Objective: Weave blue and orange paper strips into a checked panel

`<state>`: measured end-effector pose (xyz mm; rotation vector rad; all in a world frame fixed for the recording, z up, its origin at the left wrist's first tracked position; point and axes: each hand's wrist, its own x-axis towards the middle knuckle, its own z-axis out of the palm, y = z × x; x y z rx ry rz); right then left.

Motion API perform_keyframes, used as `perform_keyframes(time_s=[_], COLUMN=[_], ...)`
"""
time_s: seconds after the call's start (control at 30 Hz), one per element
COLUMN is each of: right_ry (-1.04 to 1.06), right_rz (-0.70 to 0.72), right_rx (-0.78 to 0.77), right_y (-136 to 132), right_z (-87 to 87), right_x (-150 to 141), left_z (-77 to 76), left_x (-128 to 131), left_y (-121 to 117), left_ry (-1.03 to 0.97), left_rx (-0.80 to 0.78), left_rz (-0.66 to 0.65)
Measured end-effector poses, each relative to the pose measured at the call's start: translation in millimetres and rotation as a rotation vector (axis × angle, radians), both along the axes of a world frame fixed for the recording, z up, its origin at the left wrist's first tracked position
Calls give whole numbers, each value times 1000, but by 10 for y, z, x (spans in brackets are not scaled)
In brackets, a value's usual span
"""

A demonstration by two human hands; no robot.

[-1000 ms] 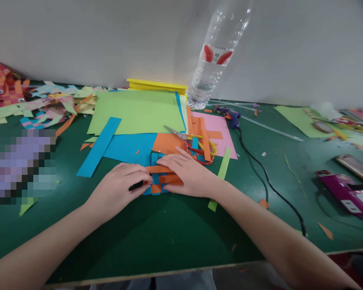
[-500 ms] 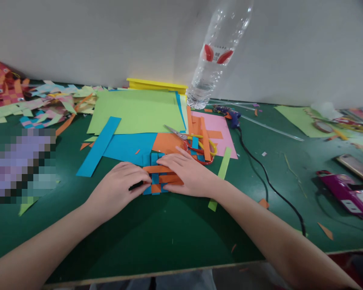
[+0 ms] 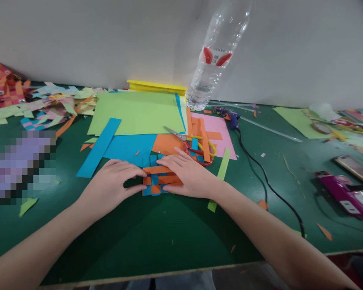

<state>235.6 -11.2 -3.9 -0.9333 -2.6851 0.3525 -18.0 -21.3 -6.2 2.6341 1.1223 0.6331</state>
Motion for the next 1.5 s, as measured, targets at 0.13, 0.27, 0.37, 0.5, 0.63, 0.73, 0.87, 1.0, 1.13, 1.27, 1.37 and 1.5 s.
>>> perform_keyframes(time_s=[0.13, 0.27, 0.37, 0.5, 0.63, 0.73, 0.87, 1.0, 1.13, 1.27, 1.37, 1.5], right_ry=[-9, -3, -10, -15, -13, -12, -7, -9, -7, -11, -12, -3], right_rz=[-6, -3, -2, -5, -3, -4, -3, -2, -5, -6, -6, -6], right_rx=[3, 6, 4, 11, 13, 8, 12, 7, 2, 2, 3, 6], right_y=[-5, -4, -5, -7, -4, 0, 1, -1, -1, -2, -4, -2], right_z=[6, 12, 16, 13, 9, 8, 9, 15, 20, 20, 17, 12], right_x=[1, 1, 0, -1, 1, 2, 1, -1, -1, -2, -2, -1], left_z=[-1, -1, -5, -36, -60, -37, 6, 7, -9, -14, 1, 44], left_x=[1, 19, 32, 35, 26, 31, 41, 41, 36, 29, 32, 60], left_y=[-2, -1, -3, -6, -10, -21, -36, -40, -35, -31, -36, -56], left_ry=[33, 40, 59, 78, 120, 124, 111, 106, 118, 126, 128, 84], left_rx=[-19, -8, 8, 27, 5, 1, -1, 8, -4, -9, -14, 10], left_rz=[-35, -79, -101, -111, -111, -112, -115, -108, -105, -112, -114, -108])
